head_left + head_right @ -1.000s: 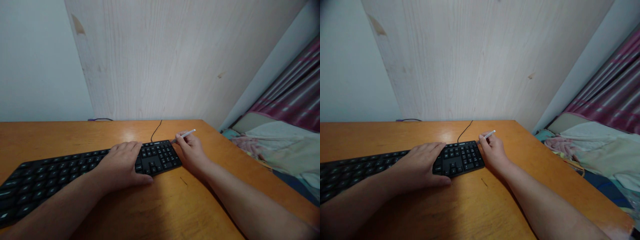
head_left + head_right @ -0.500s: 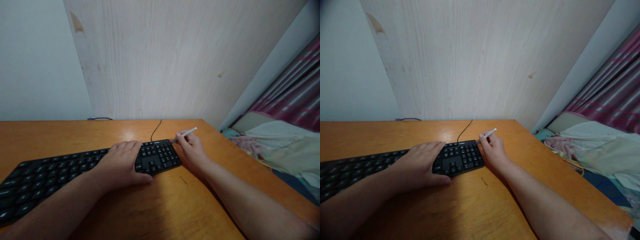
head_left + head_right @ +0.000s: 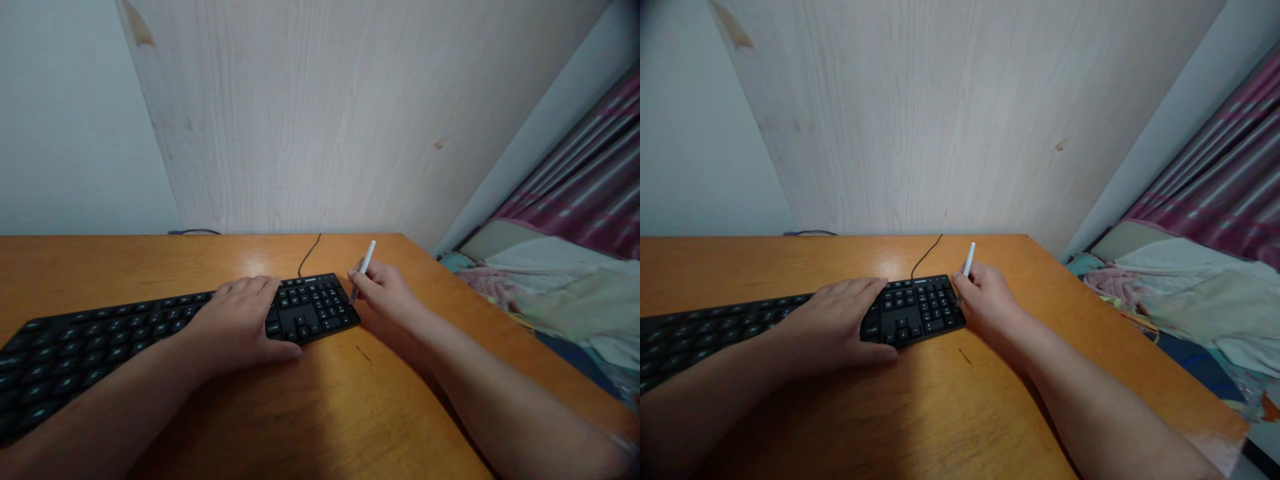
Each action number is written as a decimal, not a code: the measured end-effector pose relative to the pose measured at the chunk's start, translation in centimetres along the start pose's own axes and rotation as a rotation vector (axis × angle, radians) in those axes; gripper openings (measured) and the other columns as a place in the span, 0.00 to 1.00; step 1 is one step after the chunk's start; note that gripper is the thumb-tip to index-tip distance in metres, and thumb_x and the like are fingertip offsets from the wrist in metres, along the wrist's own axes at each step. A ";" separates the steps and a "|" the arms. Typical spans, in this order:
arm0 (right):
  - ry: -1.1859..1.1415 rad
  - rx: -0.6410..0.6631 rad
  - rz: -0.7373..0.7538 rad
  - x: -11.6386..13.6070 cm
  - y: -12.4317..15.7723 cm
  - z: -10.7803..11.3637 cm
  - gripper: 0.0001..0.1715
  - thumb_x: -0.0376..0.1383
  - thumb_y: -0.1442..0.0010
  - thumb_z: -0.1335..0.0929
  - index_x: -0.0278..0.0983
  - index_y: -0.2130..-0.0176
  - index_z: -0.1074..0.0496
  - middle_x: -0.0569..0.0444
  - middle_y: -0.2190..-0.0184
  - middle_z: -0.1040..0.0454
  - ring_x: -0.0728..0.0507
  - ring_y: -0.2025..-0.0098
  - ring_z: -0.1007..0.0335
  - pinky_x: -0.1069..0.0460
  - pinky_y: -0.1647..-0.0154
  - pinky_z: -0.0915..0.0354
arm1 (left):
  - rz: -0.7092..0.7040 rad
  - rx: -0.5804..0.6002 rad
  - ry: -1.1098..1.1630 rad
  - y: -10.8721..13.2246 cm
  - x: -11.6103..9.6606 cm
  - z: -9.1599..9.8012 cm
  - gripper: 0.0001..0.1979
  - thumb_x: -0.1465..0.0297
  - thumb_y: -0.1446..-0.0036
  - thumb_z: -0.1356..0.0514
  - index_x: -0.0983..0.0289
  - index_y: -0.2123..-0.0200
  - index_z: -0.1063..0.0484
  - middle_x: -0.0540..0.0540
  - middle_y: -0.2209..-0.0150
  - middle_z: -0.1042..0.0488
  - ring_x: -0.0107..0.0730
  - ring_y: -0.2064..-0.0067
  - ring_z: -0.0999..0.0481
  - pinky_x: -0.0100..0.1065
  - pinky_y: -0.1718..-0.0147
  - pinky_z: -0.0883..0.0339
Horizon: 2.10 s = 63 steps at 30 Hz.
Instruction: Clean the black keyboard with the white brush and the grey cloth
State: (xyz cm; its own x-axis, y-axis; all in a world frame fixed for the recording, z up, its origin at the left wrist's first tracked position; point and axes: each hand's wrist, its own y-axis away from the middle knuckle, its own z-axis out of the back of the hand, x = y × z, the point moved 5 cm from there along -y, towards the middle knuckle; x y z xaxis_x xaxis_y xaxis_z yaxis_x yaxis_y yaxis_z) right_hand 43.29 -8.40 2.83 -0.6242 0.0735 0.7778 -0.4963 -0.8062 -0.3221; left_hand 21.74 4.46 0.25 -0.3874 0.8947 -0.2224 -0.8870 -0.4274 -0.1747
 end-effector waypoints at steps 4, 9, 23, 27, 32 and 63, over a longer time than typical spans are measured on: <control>0.002 0.080 -0.072 0.4 0.4 0.0 0.13 0.37 0.40 0.34 0.39 0.76 0.33 0.56 0.81 0.31 0.48 0.78 0.36 0.53 0.78 0.43 | 0.010 0.008 0.007 0.0 0.0 0.1 0.55 0.32 0.60 0.41 0.61 0.36 0.34 0.66 0.39 0.30 0.63 0.41 0.32 0.53 0.42 0.43; -0.110 0.289 -0.172 0.4 1.0 -0.5 0.12 0.34 0.42 0.35 0.41 0.77 0.36 0.58 0.86 0.33 0.48 0.84 0.37 0.53 0.83 0.45 | 0.003 0.001 -0.015 0.0 -0.1 0.1 0.54 0.32 0.59 0.42 0.62 0.37 0.33 0.66 0.40 0.29 0.63 0.41 0.31 0.53 0.43 0.42; -0.327 0.437 -0.026 1.9 1.6 -1.5 0.15 0.47 0.35 0.32 0.38 0.65 0.30 0.54 0.72 0.21 0.45 0.68 0.26 0.50 0.65 0.33 | -0.015 0.010 -0.045 -0.1 -0.2 0.0 0.55 0.32 0.58 0.42 0.65 0.38 0.35 0.68 0.39 0.30 0.62 0.41 0.31 0.53 0.43 0.41; -0.239 0.451 -0.025 1.2 1.4 -1.5 0.16 0.48 0.34 0.32 0.38 0.65 0.29 0.53 0.71 0.21 0.45 0.67 0.26 0.50 0.65 0.33 | -0.009 0.017 -0.033 0.0 -0.2 0.0 0.55 0.32 0.59 0.42 0.64 0.37 0.35 0.68 0.39 0.30 0.62 0.41 0.31 0.53 0.43 0.41; -0.126 0.289 -0.006 1.9 1.1 -0.3 0.16 0.46 0.34 0.32 0.38 0.68 0.30 0.53 0.75 0.23 0.46 0.72 0.29 0.51 0.70 0.36 | 0.001 0.016 -0.023 0.0 -0.3 0.0 0.56 0.32 0.59 0.41 0.66 0.37 0.35 0.69 0.38 0.31 0.64 0.40 0.32 0.54 0.42 0.43; -0.328 0.446 -0.110 2.1 2.3 -2.6 0.05 0.36 0.40 0.32 0.39 0.65 0.34 0.59 0.73 0.29 0.46 0.68 0.25 0.52 0.66 0.36 | 0.003 0.009 -0.032 -0.1 -0.2 -0.1 0.54 0.32 0.60 0.41 0.63 0.37 0.34 0.67 0.39 0.31 0.63 0.40 0.32 0.53 0.43 0.41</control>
State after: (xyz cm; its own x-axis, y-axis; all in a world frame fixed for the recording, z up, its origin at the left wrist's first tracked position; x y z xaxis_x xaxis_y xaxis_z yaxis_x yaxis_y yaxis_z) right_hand 39.26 -8.55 2.30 -0.3278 0.0420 0.9438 -0.1999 -0.9795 -0.0259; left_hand 21.87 4.33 0.20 -0.3974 0.8972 -0.1924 -0.8881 -0.4288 -0.1653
